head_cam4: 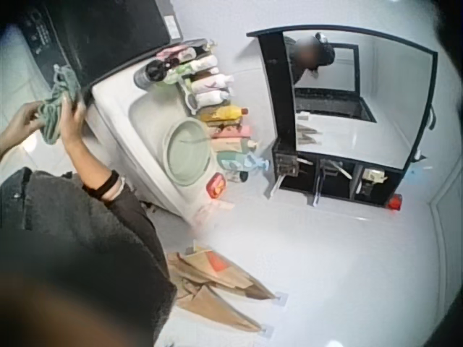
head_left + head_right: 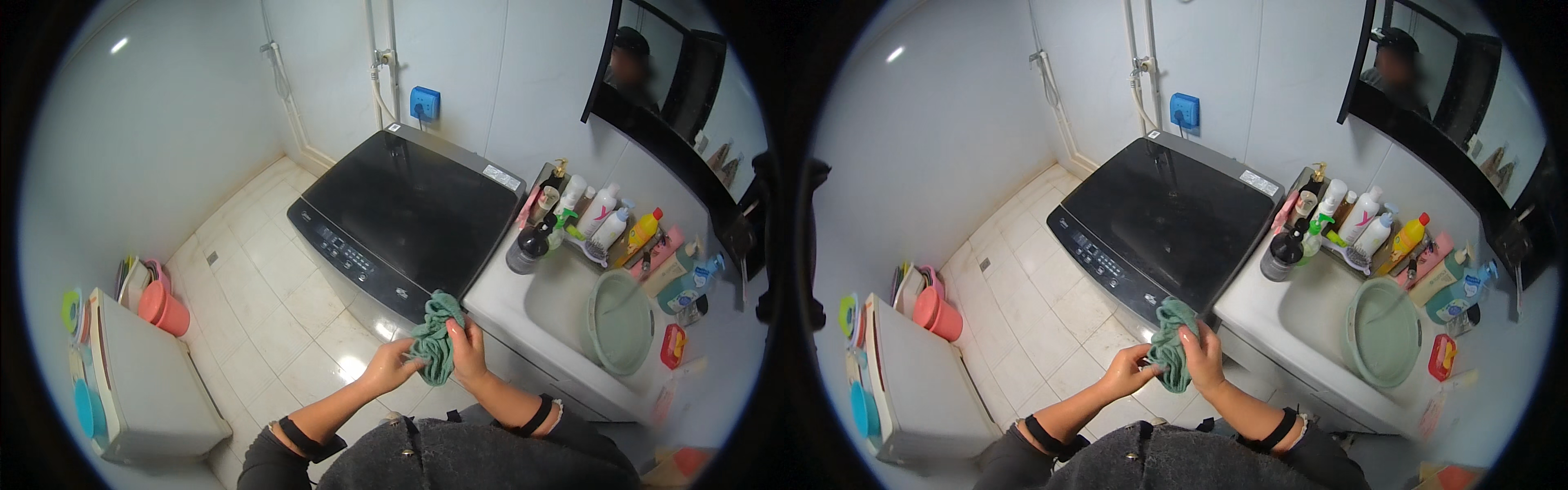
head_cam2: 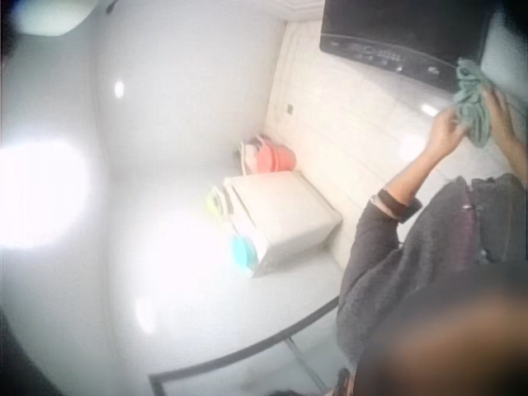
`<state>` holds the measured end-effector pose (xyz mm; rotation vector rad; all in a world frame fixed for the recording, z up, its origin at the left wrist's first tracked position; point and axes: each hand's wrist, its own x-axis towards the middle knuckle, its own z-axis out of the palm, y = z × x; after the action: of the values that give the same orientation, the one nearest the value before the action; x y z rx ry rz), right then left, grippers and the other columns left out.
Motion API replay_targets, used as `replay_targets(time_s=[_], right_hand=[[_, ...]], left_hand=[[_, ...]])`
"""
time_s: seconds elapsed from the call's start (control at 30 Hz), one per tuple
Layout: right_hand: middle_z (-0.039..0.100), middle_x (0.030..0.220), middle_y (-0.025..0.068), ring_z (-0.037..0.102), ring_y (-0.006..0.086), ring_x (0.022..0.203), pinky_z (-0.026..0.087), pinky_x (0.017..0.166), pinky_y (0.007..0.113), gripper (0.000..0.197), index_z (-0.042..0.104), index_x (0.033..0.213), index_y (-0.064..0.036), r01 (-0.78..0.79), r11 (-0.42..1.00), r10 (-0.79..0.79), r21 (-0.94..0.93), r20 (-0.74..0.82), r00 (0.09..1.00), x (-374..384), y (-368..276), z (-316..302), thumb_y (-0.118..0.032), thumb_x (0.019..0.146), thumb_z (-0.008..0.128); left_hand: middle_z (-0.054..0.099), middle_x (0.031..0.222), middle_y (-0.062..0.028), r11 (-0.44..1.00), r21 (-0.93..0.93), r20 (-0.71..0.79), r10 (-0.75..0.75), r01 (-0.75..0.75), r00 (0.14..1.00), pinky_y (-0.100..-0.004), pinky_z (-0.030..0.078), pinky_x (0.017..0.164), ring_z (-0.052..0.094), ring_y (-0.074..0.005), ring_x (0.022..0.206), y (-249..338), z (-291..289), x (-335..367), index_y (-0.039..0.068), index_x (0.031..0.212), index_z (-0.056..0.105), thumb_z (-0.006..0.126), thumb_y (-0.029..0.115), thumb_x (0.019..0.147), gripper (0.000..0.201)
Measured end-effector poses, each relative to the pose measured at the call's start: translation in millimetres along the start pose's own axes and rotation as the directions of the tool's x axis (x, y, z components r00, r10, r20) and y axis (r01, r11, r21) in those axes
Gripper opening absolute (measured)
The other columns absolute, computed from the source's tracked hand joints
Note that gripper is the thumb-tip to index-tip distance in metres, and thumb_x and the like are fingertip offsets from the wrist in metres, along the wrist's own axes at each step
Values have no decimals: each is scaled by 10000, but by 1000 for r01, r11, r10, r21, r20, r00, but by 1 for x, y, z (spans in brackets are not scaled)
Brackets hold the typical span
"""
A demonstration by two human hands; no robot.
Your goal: The person washes a green cloth in a basin of water, wrings it out, and wipes the top surface of a washing machine. The person then refills the basin with water and repeats the wiping action.
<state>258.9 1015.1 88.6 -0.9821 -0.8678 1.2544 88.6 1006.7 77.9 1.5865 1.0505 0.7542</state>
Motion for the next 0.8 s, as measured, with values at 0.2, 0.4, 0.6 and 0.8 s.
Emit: replay_targets(time_s=[0.2, 0.4, 0.6, 0.8], right_hand=[[596, 824, 17, 532, 76, 688, 436, 573, 228, 264, 569, 900, -15, 3, 1000, 0, 10, -278, 961, 44, -10, 7, -274, 913, 517], [615, 880, 67, 579, 115, 709, 480, 552, 251, 174, 543, 998, 20, 359, 889, -370, -284, 17, 929, 89, 16, 2, -103, 876, 555], [621, 912, 116, 622, 139, 738, 489, 559, 222, 312, 606, 1023, 3, 194, 764, -171, -615, 97, 981, 109, 25, -6, -132, 759, 702], [613, 907, 112, 617, 165, 735, 504, 586, 250, 282, 614, 1025, -10, 203, 637, -401, -744, -94, 911, 84, 35, -34, -34, 749, 666]], left_hand=[[619, 919, -75, 799, -594, -299, -113, -92, 947, -343, 513, 758, 613, -175, 854, -42, -70, 30, 23, 1031, 530, 519, 243, 900, 255], [597, 902, -70, 838, -503, -455, -49, -212, 889, -283, 503, 683, 587, -138, 775, -18, -141, 116, 32, 1016, 499, 463, 259, 925, 247], [514, 1190, -215, 993, 101, -219, 78, -57, 973, -320, 448, 869, 540, -243, 1062, -4, -230, 228, -89, 1302, 315, 647, 304, 807, 714], [126, 1400, -328, 433, 901, -62, 205, -34, 977, -548, 142, 1046, 126, -482, 1303, -92, -147, 258, -57, 1327, 296, 512, 406, 842, 704]])
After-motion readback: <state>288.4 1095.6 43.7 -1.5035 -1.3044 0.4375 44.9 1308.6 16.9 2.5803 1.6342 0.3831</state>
